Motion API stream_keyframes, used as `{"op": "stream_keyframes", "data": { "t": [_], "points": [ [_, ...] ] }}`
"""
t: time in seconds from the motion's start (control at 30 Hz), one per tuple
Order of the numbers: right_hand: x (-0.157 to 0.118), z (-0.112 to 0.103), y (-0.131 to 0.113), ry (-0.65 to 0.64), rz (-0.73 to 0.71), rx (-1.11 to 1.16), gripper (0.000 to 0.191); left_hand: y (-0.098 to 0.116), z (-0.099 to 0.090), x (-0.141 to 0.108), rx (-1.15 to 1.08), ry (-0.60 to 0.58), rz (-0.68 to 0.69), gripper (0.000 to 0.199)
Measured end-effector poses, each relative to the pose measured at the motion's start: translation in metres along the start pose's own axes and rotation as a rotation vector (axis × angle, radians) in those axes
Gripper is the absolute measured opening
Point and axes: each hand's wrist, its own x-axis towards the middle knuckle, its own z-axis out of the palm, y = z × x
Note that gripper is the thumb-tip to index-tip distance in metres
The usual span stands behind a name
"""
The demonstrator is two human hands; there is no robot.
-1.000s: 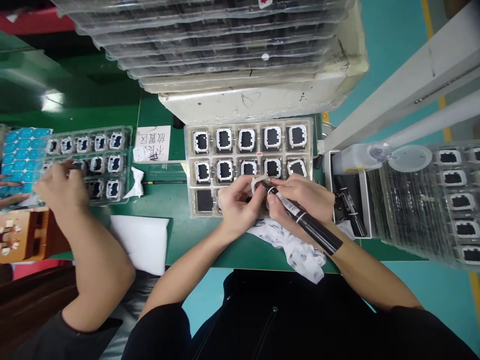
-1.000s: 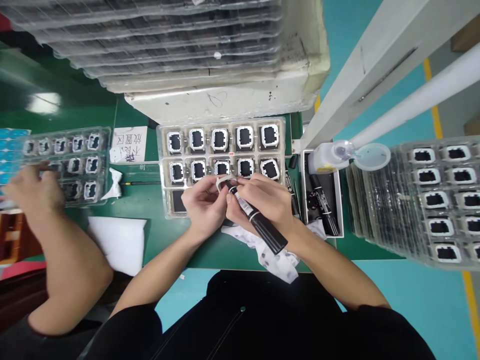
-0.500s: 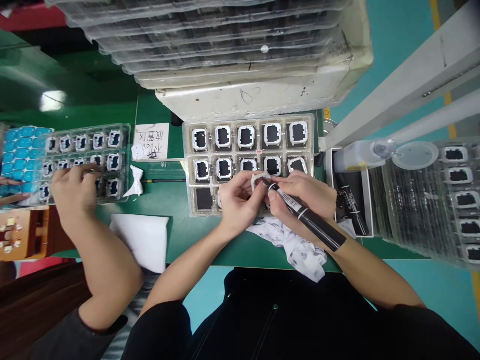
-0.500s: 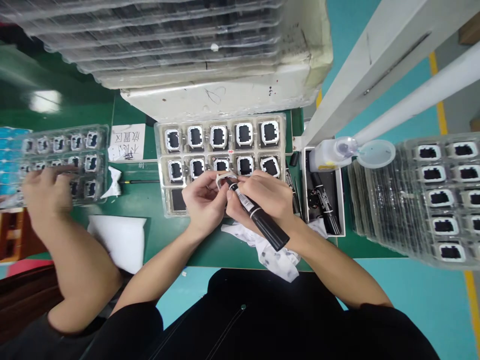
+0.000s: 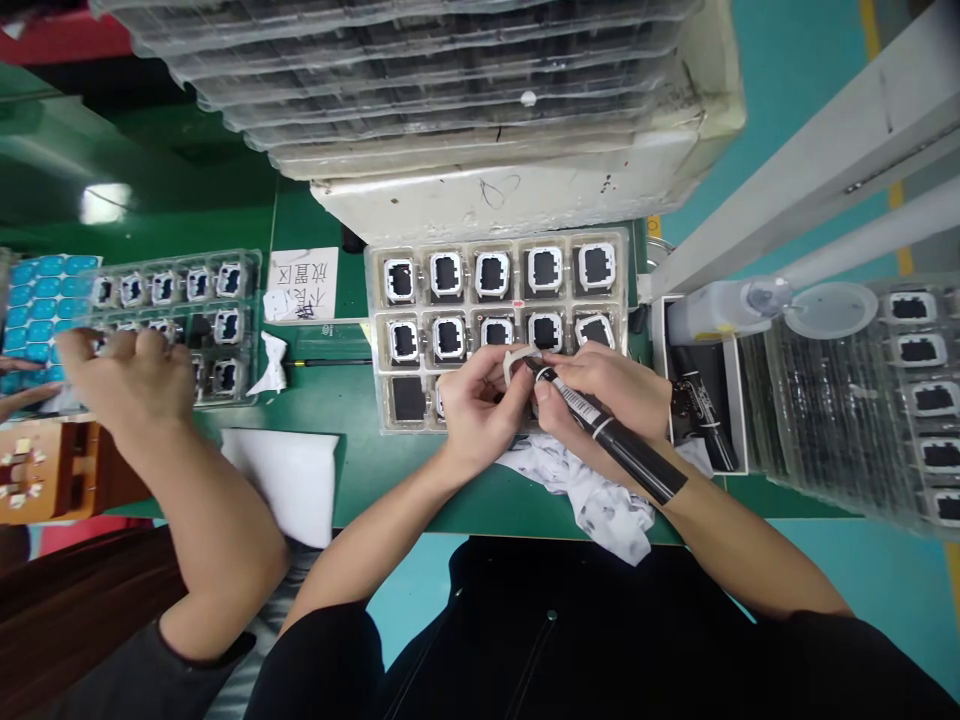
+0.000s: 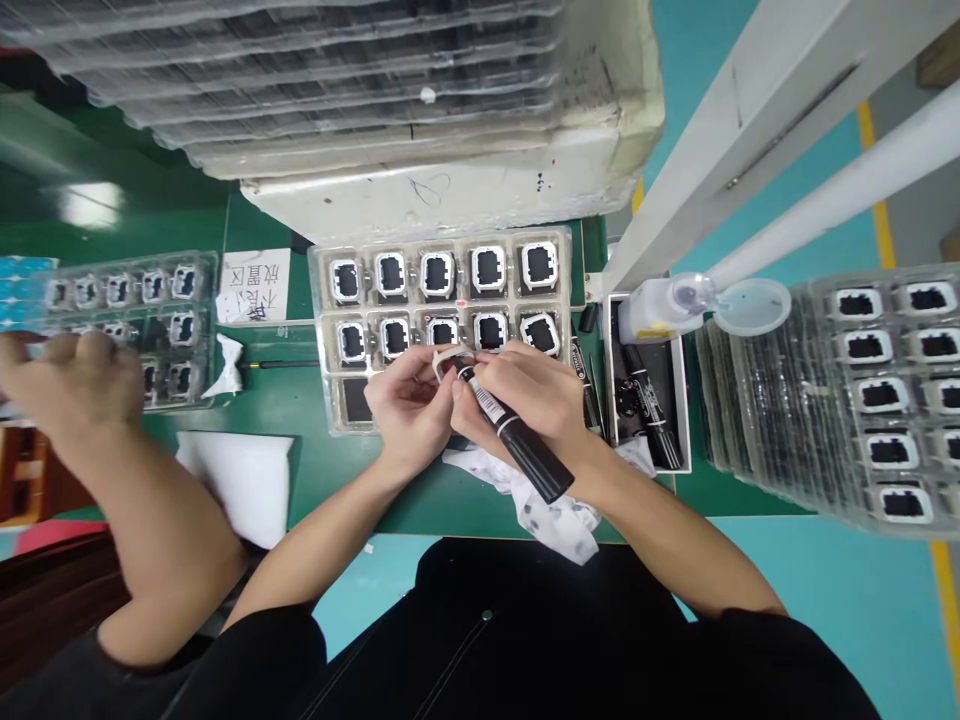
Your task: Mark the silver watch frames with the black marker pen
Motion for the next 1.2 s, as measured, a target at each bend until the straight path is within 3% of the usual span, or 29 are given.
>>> {"op": "stream_keyframes", "data": {
  "t": [0.53,1.2],
  "points": [
    [0.0,-0.0006,-0.0046,-0.032,0.035,-0.006,0.022,-0.0029,-0.0013,-0.0026,-0.015,-0.002,-0.042,0.021],
    [-0.0013,0.0008,-0.0033,-0.005,0.025,-0.001,0.02,-0.0025,0.0005,-0.0016,-0.046,0.003,0.055,0.011]
  ]
}}
